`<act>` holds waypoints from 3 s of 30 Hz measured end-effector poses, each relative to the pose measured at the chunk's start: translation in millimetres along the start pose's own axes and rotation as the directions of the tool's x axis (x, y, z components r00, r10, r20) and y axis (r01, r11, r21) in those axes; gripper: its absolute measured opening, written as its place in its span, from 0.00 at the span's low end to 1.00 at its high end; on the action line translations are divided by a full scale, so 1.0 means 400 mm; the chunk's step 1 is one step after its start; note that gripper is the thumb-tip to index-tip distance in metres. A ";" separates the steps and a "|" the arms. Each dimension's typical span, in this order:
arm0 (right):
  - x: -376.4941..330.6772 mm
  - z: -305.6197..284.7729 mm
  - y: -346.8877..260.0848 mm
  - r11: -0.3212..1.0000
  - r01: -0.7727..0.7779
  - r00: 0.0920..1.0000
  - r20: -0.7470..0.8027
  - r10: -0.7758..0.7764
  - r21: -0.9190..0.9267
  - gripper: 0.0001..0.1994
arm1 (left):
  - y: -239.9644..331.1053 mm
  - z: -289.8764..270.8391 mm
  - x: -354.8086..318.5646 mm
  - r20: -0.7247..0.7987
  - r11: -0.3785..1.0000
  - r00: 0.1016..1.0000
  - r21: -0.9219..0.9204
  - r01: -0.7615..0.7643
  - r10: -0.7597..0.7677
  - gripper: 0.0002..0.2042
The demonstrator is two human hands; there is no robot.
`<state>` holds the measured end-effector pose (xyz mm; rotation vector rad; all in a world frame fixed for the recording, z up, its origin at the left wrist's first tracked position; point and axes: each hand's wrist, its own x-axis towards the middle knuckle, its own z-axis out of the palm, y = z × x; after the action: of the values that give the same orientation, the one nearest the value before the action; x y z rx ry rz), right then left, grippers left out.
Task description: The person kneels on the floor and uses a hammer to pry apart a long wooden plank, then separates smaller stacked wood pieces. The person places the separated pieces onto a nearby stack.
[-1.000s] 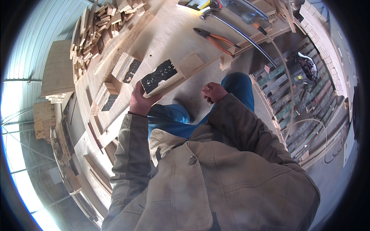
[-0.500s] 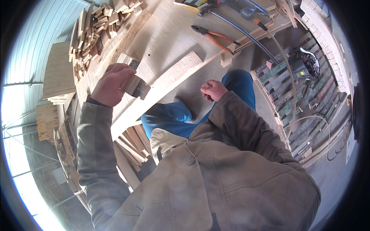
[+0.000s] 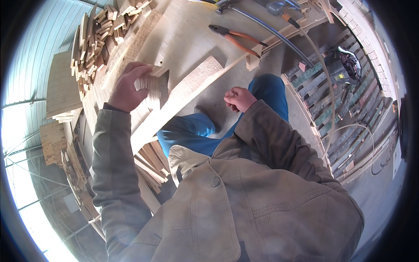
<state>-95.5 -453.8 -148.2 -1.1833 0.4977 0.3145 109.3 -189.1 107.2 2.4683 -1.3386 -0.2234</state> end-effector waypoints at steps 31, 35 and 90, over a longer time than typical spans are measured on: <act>-0.162 0.022 -0.213 0.661 0.569 0.732 -0.063 -0.678 -0.489 0.20 | 0.032 0.268 -0.050 -0.321 0.974 0.921 -0.037 0.222 -0.222 0.50; -0.131 -0.055 -0.370 0.137 0.380 0.480 0.068 -0.874 -0.915 0.30 | 0.050 0.271 -0.050 -0.307 0.951 0.907 0.018 0.309 -0.289 0.52; -0.279 0.107 -0.106 0.914 -0.069 0.997 -0.055 0.052 -0.401 0.14 | 0.113 0.303 -0.051 -0.317 0.926 0.870 -0.153 0.346 -0.378 0.56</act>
<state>-161.0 -426.2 -43.1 -1.5807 0.5228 0.4610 27.7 -219.9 9.3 2.5141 -0.7022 0.0595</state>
